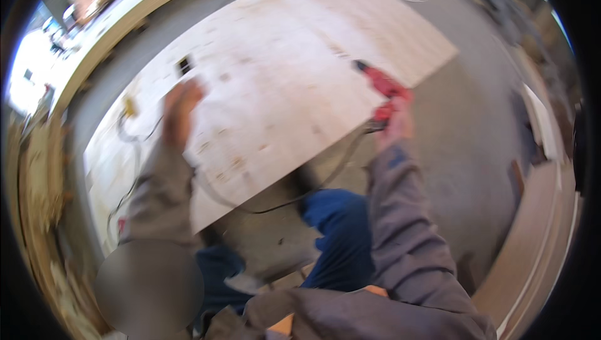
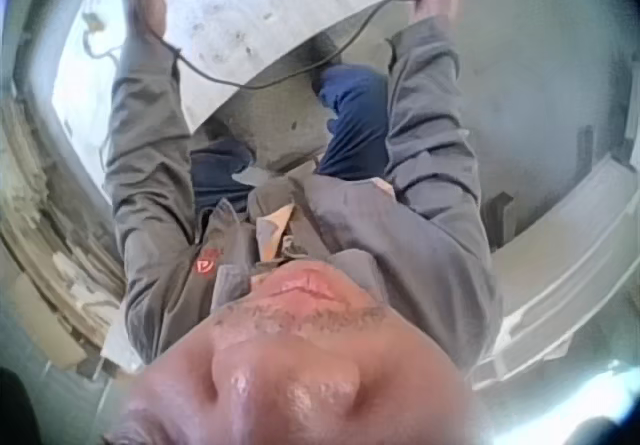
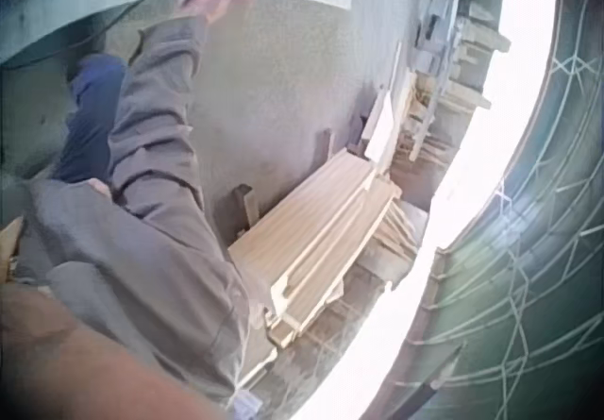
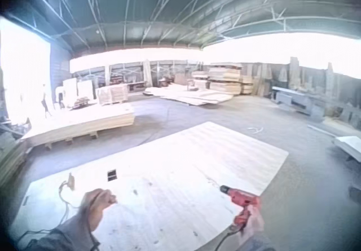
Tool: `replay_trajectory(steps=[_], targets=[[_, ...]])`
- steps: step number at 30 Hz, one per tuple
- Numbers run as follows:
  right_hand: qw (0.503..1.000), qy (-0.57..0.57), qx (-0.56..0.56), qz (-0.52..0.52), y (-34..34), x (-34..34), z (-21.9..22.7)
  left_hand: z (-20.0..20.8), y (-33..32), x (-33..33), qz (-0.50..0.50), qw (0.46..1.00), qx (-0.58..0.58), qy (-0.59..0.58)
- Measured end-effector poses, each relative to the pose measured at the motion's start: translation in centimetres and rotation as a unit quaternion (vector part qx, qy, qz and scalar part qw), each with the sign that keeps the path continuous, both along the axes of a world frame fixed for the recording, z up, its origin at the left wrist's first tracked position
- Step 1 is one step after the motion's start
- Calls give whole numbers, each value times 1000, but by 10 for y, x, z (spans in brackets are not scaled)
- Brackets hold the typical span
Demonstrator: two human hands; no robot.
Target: The person uses a red corded drill to make pilot holes in a large sheet of plywood, then switches to a red and gray jigsaw to cut along marked lines. The person handles the tools with both hands and guides the jigsaw along the wood surface.
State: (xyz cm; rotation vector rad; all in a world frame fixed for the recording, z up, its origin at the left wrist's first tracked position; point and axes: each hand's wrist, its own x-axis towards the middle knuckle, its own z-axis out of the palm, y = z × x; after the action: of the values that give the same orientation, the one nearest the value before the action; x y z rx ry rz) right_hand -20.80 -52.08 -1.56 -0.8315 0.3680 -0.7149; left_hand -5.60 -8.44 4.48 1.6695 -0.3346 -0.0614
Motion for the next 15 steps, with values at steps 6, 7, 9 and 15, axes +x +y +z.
replay_trajectory(steps=[6, 7, 9, 15], targets=[[966, 132, 220, -24, -24, 17, -24, 5, 27, -25, 112, 985, 123, 43], [963, 136, 231, -18, -20, 19, -31, 1, 34, -28, 116, 984, 122, 58], [958, 146, 247, -12, -17, 26, -42, -11, 42, -42, 128, 982, 117, 70], [957, 148, 248, 0, -17, 43, -69, -21, 55, -68, 128, 985, 79, 82]])
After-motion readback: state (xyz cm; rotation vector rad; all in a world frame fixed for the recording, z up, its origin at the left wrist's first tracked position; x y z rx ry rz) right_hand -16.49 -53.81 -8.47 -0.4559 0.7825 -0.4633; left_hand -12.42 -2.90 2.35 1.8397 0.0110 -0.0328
